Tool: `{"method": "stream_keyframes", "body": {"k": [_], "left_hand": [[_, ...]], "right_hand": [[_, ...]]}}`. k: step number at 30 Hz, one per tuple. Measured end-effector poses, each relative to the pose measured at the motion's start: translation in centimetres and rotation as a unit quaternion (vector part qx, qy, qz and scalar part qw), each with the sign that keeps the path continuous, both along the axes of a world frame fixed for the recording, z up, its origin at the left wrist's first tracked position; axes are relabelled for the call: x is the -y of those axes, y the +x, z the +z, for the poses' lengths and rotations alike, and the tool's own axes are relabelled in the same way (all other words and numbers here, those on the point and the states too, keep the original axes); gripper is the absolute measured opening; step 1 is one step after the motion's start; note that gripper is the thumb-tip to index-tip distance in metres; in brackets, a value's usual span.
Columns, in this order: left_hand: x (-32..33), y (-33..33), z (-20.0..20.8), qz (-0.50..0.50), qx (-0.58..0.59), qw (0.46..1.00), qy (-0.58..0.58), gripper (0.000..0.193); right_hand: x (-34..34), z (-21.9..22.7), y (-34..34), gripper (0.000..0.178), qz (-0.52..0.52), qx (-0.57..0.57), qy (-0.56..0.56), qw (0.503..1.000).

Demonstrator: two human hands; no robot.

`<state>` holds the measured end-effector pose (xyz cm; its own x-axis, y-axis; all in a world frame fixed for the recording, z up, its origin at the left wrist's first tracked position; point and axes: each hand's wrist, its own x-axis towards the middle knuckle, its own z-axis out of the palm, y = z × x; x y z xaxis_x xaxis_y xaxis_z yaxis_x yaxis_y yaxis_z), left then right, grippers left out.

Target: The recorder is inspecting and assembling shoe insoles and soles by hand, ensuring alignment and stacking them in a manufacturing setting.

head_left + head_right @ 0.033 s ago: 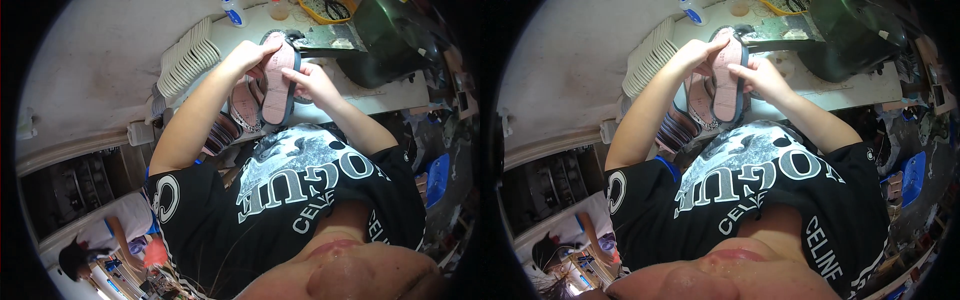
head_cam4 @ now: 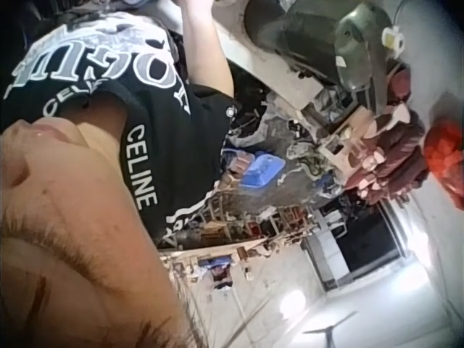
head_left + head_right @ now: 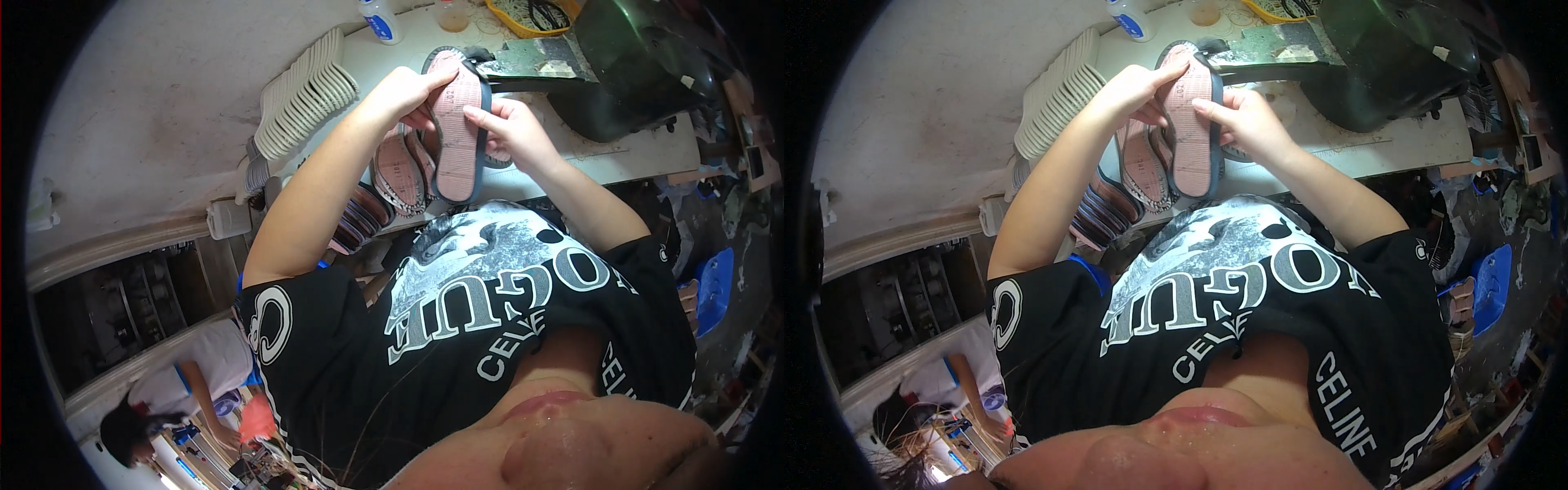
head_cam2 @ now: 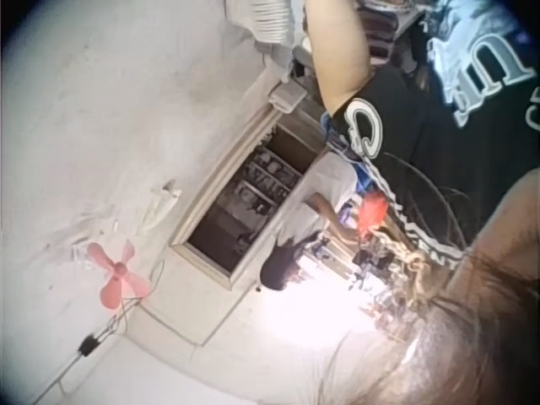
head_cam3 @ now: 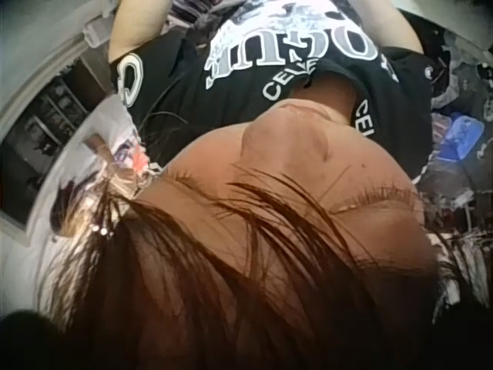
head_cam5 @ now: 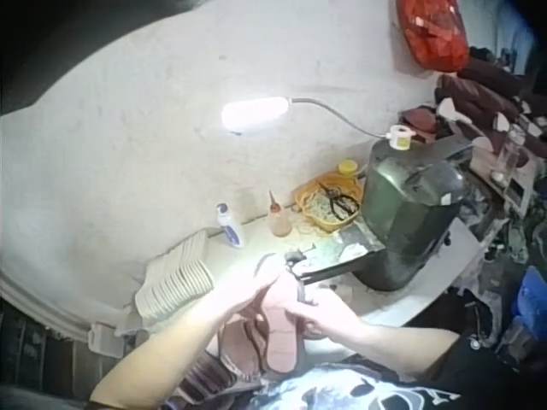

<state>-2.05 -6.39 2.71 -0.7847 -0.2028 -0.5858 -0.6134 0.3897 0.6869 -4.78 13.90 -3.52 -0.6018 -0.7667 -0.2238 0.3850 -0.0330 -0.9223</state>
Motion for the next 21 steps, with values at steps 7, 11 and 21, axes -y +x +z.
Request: {"method": "stream_keyframes", "body": {"k": [7, 11, 21], "left_hand": [[0.6, 0.8, -0.5, -0.034, -0.025, 0.992, 0.116, 0.046], [1.2, 0.0, -1.2, 0.040, -0.043, 0.995, 0.079, 0.035], [2.0, -1.8, -2.0, 0.102, -0.074, 0.979, 0.161, 0.037]], "right_hand": [[0.4, -0.9, -2.7, 0.028, -0.040, -0.127, 0.048, 0.990], [1.0, -0.4, -2.3, 0.027, -0.052, -0.020, -0.009, 0.998], [-2.2, -0.3, 2.0, 0.032, 0.128, 0.158, -0.004, 0.979]]}}
